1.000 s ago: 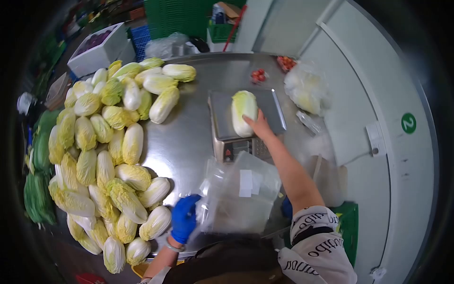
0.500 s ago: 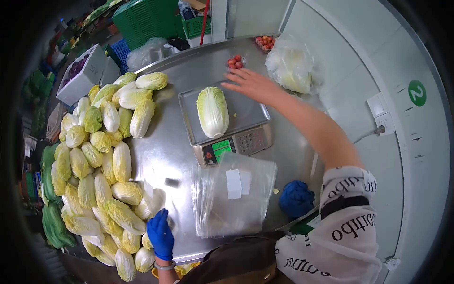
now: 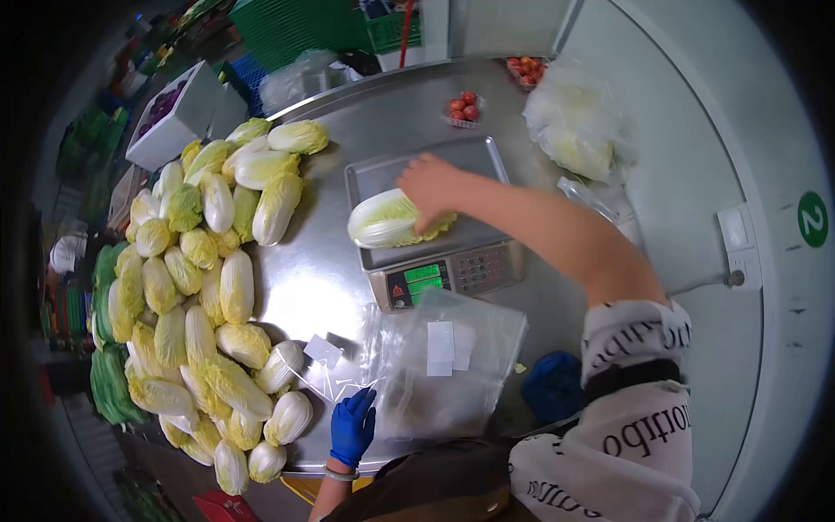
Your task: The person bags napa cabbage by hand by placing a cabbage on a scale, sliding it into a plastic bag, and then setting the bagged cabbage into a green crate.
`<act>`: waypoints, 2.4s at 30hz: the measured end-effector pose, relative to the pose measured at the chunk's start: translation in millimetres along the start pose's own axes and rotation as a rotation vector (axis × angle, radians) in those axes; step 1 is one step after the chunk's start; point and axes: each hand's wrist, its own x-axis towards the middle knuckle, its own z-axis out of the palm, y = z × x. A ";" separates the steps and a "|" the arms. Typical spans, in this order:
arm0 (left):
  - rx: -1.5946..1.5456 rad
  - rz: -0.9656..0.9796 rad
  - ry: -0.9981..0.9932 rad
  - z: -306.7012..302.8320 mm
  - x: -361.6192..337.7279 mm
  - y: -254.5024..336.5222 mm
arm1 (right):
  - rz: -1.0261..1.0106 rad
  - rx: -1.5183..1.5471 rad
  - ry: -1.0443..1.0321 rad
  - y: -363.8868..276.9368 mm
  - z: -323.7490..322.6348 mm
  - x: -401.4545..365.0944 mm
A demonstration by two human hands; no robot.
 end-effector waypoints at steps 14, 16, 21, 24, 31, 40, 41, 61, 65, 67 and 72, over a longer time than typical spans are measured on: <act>0.066 0.096 0.155 -11.7 -24.2 -23.5 | 0.643 0.662 0.771 -15.7 21.3 -176.0; 0.036 0.101 0.139 -13.3 -27.7 -19.1 | 0.603 0.552 0.737 -32.2 22.8 -192.1; -0.017 0.152 0.173 -13.0 -31.3 -16.6 | 0.498 0.301 0.613 -49.0 14.5 -188.7; -0.008 0.171 0.202 -14.7 -36.1 -18.0 | 0.437 0.196 0.543 -54.0 9.9 -176.4; -0.013 0.120 0.239 -10.2 -41.0 -25.4 | 0.248 0.255 0.459 -29.0 -4.4 -139.0; -0.027 0.116 0.182 -9.9 -25.6 -28.9 | 0.133 0.288 0.397 -15.1 3.1 -89.6; -0.017 0.121 0.178 -10.9 -23.8 -29.4 | 0.135 0.304 0.392 -14.6 4.0 -88.9; -0.001 0.151 0.112 -13.5 -8.7 -38.7 | 0.079 0.317 0.437 -6.1 15.0 -85.1; 0.004 0.144 0.112 -12.2 -10.7 -39.5 | 0.101 0.303 0.438 -5.5 12.9 -85.8; 0.008 0.146 0.111 -11.2 -10.3 -38.3 | 0.112 0.291 0.425 -4.8 11.7 -89.4; -0.017 0.146 0.122 -11.5 -10.9 -38.0 | 0.111 0.299 0.420 -7.4 14.1 -87.8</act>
